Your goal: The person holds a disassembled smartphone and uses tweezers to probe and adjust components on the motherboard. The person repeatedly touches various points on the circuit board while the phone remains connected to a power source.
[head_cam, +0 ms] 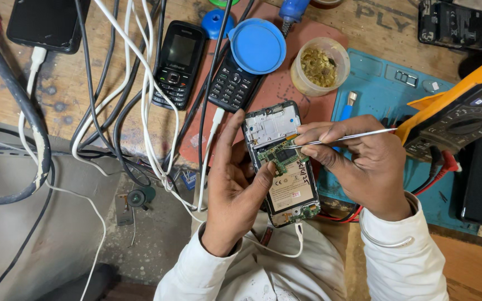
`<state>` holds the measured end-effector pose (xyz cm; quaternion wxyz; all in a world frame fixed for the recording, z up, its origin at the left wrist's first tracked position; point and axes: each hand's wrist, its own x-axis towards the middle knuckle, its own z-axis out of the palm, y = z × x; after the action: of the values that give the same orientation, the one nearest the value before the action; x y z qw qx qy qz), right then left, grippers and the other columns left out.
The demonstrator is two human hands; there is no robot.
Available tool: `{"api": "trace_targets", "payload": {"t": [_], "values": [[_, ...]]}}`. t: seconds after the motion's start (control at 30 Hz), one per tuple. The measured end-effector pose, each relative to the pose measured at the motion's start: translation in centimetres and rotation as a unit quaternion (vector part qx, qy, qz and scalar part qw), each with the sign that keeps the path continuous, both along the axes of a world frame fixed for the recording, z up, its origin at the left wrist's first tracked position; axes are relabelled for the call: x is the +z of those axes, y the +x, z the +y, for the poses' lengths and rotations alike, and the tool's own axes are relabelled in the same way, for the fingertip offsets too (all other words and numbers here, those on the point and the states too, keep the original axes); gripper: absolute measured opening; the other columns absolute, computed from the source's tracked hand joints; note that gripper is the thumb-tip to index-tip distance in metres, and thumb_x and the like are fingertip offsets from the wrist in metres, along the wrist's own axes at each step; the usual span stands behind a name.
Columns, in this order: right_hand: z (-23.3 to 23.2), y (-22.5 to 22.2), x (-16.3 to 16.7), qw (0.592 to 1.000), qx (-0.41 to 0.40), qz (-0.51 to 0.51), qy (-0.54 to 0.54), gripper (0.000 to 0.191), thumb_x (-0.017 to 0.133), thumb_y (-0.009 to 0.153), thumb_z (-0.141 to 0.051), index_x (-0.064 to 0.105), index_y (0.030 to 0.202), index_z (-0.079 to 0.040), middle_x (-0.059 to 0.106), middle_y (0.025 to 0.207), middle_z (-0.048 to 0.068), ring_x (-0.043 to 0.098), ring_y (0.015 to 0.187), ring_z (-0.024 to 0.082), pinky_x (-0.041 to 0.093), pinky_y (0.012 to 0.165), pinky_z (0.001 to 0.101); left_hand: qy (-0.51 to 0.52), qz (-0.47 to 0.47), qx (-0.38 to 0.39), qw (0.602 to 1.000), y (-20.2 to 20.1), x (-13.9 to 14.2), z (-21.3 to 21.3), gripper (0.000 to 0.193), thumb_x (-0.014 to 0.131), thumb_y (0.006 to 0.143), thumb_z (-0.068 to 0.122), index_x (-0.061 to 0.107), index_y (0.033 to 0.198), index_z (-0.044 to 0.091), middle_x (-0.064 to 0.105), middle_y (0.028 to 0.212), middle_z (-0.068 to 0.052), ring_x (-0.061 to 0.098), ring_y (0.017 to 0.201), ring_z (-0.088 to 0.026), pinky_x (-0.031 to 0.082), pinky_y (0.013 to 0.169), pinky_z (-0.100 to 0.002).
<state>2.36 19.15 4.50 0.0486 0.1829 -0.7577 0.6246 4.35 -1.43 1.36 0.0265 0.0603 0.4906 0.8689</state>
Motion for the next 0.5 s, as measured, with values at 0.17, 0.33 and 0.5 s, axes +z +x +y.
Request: {"api": "trace_targets", "payload": {"t": [0.17, 0.33, 0.5], "values": [[-0.03, 0.0, -0.01, 1.0, -0.004, 0.005, 0.007, 0.028, 0.069, 0.099, 0.011, 0.052, 0.117, -0.001, 0.073, 0.11, 0.019, 0.073, 0.11, 0.025, 0.063, 0.1, 0.0375, 0.0, -0.001, 0.001, 1.0, 0.01, -0.08, 0.06, 0.078, 0.06, 0.099, -0.01, 0.022, 0.166, 0.003, 0.054, 0.152, -0.023, 0.059, 0.136, -0.025, 0.052, 0.111, -0.034], [-0.18, -0.02, 0.14, 1.0, -0.01, 0.01, 0.017, 0.028, 0.07, 0.099, 0.01, 0.051, 0.117, 0.0, 0.073, 0.112, 0.02, 0.074, 0.11, 0.025, 0.064, 0.098, 0.0362, 0.003, 0.001, 0.002, 1.0, 0.0, -0.14, 0.12, 0.078, 0.059, 0.099, -0.009, 0.022, 0.166, 0.004, 0.053, 0.152, -0.023, 0.059, 0.136, -0.024, 0.052, 0.111, -0.035], [-0.14, -0.1, 0.25, 0.999, -0.012, 0.018, 0.031, 0.029, 0.07, 0.099, 0.009, 0.05, 0.117, 0.001, 0.073, 0.11, 0.021, 0.074, 0.111, 0.026, 0.064, 0.098, 0.0363, 0.004, -0.008, 0.001, 1.0, 0.0, -0.19, 0.17, 0.078, 0.06, 0.099, -0.009, 0.022, 0.166, 0.003, 0.054, 0.151, -0.023, 0.06, 0.135, -0.024, 0.053, 0.111, -0.034]]}}
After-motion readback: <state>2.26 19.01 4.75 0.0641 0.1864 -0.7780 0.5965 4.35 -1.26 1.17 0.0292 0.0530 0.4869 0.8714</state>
